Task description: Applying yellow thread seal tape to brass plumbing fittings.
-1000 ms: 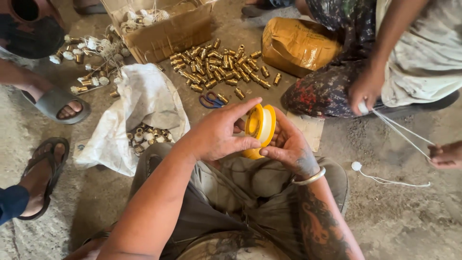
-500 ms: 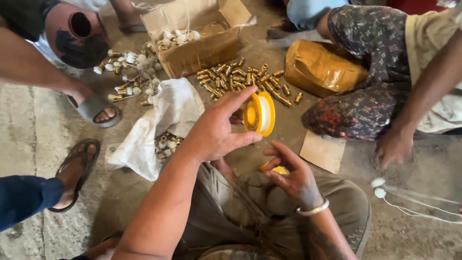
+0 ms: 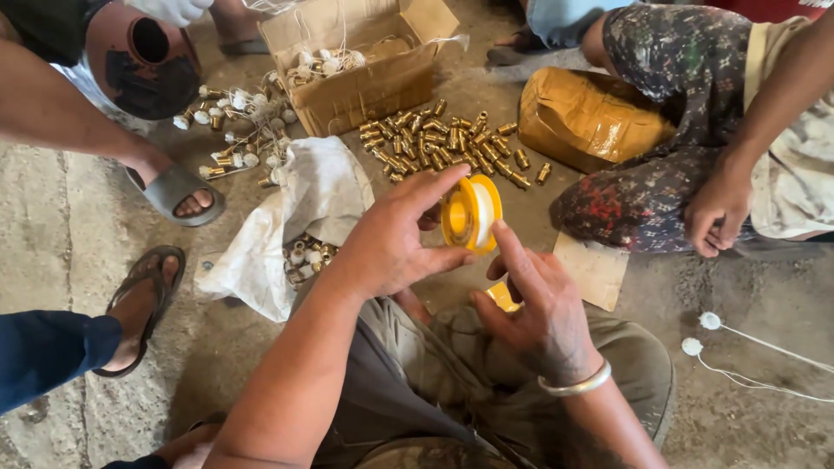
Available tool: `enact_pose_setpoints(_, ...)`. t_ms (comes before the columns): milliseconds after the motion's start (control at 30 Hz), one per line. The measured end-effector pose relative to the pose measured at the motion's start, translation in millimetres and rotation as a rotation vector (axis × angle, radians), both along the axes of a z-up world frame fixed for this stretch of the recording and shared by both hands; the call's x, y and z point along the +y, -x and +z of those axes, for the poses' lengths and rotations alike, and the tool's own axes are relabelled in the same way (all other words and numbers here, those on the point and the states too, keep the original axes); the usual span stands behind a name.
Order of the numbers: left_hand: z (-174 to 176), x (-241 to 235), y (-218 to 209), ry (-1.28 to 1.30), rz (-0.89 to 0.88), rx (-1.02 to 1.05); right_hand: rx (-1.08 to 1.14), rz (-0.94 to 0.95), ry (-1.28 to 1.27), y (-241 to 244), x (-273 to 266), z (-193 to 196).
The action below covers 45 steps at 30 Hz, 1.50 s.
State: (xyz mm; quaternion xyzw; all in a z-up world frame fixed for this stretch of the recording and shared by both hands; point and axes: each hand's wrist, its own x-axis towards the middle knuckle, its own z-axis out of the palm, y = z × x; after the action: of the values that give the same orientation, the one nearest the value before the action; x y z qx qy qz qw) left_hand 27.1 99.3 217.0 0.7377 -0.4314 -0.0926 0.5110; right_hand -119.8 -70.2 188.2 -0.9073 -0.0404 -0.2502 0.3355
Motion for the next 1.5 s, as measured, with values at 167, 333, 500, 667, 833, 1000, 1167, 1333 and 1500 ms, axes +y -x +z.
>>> enact_pose_setpoints(167, 4.6, -0.3, 6.0, -0.020, -0.022, -0.084, -0.045, -0.008, 0.194, -4.4, -0.9, 10.3)
enact_pose_setpoints(333, 4.2, 0.9, 9.9, -0.033, 0.003, -0.176, -0.025, -0.034, 0.244, 3.7, 1.9, 4.0)
enact_pose_setpoints(500, 1.6, -1.1, 8.1, -0.020, -0.023, -0.091, -0.053, -0.036, 0.276, 10.0, 3.5, -7.0)
enact_pose_setpoints(667, 7.3, -1.2, 9.0, -0.043, -0.019, -0.002, -0.044, -0.034, 0.251, 14.4, 5.9, -7.0)
enact_pose_setpoints(833, 8.1, -3.2, 9.4, -0.059, -0.021, 0.044, -0.029, -0.035, 0.206, 16.6, 6.4, -10.6)
enact_pose_setpoints(1000, 2.3, -4.2, 8.4, -0.016, -0.037, 0.073, -0.045, -0.022, 0.141, 18.9, 6.1, -9.0)
enact_pose_setpoints(1167, 19.2, -9.5, 15.6, -0.152, 0.037, 0.347, -0.083, -0.007, 0.088, 21.6, 5.5, -13.2)
enact_pose_setpoints(1333, -4.9, -4.9, 8.7, -0.014, -0.073, 0.407, -0.059, -0.042, -0.191, 28.3, 2.7, -31.6)
enact_pose_setpoints(1500, -2.7, -7.0, 10.7, -0.086, -0.051, 0.450, -0.079, -0.083, -0.389, 27.1, 1.7, -45.0)
